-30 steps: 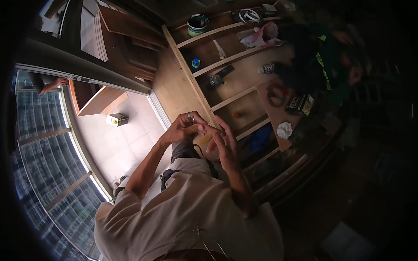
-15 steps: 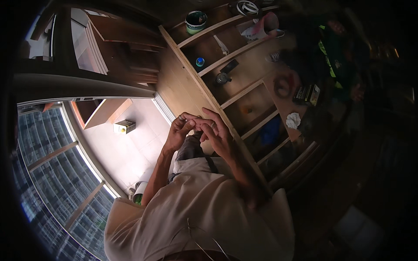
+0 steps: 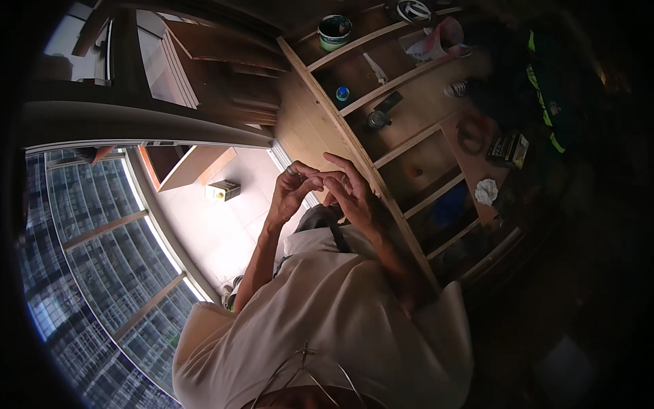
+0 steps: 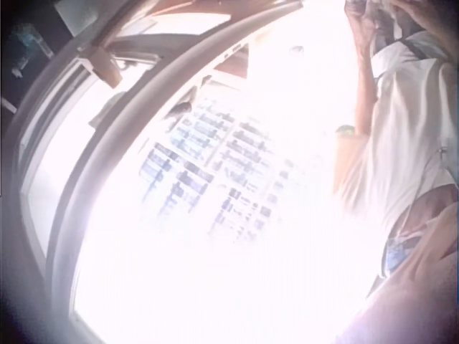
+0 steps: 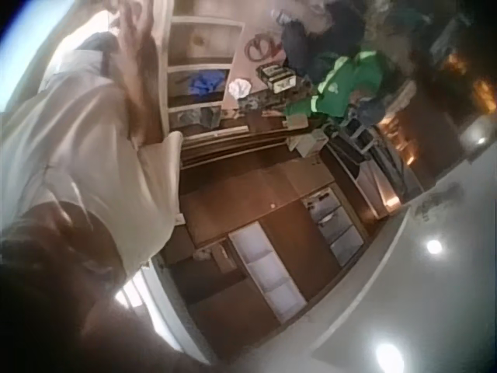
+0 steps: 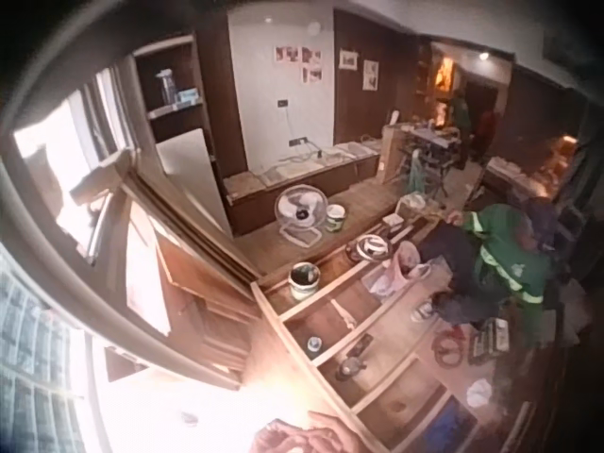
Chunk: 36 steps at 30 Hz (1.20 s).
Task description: The person assembles a wooden cabinet by fitting curved wooden pieces into the frame. They use scissors to trim a strip of material and then place a long wooden plank into the structure.
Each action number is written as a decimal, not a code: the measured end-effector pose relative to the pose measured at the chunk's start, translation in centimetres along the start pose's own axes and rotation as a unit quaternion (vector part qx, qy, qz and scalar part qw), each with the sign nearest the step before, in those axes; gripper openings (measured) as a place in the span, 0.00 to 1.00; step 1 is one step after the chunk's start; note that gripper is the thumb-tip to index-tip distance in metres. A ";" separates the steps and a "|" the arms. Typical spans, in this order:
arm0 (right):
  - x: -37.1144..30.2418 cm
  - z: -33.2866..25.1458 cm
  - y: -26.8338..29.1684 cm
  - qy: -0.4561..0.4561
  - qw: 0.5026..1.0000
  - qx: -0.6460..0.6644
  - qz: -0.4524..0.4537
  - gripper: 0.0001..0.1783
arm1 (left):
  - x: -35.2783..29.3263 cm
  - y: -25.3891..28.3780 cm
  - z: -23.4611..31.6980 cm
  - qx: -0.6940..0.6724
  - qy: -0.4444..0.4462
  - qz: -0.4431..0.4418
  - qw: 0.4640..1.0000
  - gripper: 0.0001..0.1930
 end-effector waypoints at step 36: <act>2.3 -2.4 12.1 0.101 0.990 0.033 0.096 0.26 | 12.5 -6.4 -3.4 0.170 0.063 -0.121 0.976 0.06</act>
Point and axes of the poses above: each hand's wrist, its own x-axis towards the middle knuckle, its own y-axis out of the back of the hand, z = x × y, the point moved 5 cm from there along x, towards the middle knuckle, and after that the axes turned 3 degrees about -y, right-handed, at the moved point
